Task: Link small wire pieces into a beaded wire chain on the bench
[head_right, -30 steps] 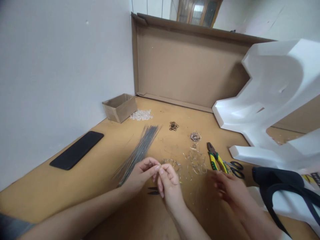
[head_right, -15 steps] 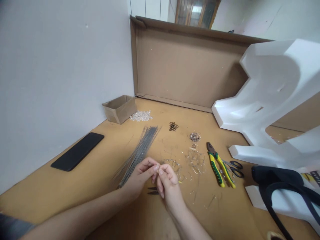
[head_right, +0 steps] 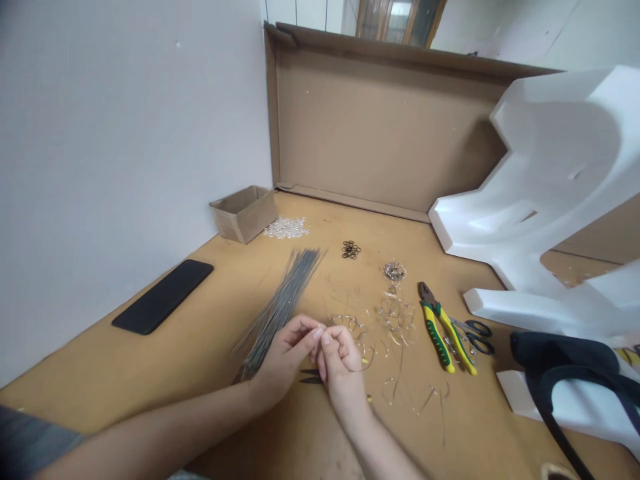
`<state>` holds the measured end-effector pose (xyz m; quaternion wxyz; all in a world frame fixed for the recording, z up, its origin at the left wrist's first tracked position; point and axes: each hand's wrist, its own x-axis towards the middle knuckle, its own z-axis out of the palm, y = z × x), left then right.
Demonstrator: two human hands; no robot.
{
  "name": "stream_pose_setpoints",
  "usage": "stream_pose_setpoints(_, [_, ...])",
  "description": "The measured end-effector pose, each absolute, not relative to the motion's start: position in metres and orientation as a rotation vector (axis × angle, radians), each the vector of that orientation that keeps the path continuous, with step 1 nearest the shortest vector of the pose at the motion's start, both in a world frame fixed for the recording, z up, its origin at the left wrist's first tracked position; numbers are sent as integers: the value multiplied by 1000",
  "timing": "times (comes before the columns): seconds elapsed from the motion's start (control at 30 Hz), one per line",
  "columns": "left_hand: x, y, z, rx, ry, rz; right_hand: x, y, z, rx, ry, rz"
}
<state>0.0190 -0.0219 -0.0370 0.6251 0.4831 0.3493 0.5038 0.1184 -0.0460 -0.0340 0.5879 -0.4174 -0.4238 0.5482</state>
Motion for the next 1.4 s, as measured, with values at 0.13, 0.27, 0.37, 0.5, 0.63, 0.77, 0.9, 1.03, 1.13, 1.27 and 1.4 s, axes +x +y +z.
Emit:
stream_pose_setpoints(0.13, [11, -16, -27, 1193, 855, 1141, 125, -44, -36, -1026, -1023, 1376])
stream_pose_setpoints(0.27, [-3, -2, -15, 1206, 834, 1145, 136, -38, -34, -1055, -998, 1405])
stream_pose_setpoints(0.37, [-13, 5, -7, 1255, 861, 1139, 145, -33, -29, -1123, -992, 1278])
stream_pose_setpoints(0.5, [-17, 7, -2, 1308, 869, 1173, 151, -30, -23, -1110, -964, 1245])
stream_pose_setpoints(0.63, [-15, 8, -6, 1191, 746, 1128, 147, -31, -22, -992, -875, 1344])
stream_pose_setpoints(0.77, [-11, 11, -14, 982, 663, 1161, 140, -34, -23, -886, -793, 1385])
stream_pose_setpoints(0.9, [-9, 10, -16, 924, 647, 1186, 136, -35, -26, -839, -797, 1406])
stream_pose_setpoints(1.03, [-9, 7, -13, 1021, 659, 1156, 136, -35, -27, -824, -825, 1415])
stream_pose_setpoints(1.13, [-7, 4, -13, 1103, 718, 1121, 137, -35, -27, -831, -835, 1390])
stream_pose_setpoints(1.27, [-3, 2, -17, 1137, 740, 1060, 137, -35, -28, -832, -859, 1377])
stream_pose_setpoints(1.4, [-4, 2, -15, 1158, 737, 1051, 137, -36, -27, -859, -866, 1378])
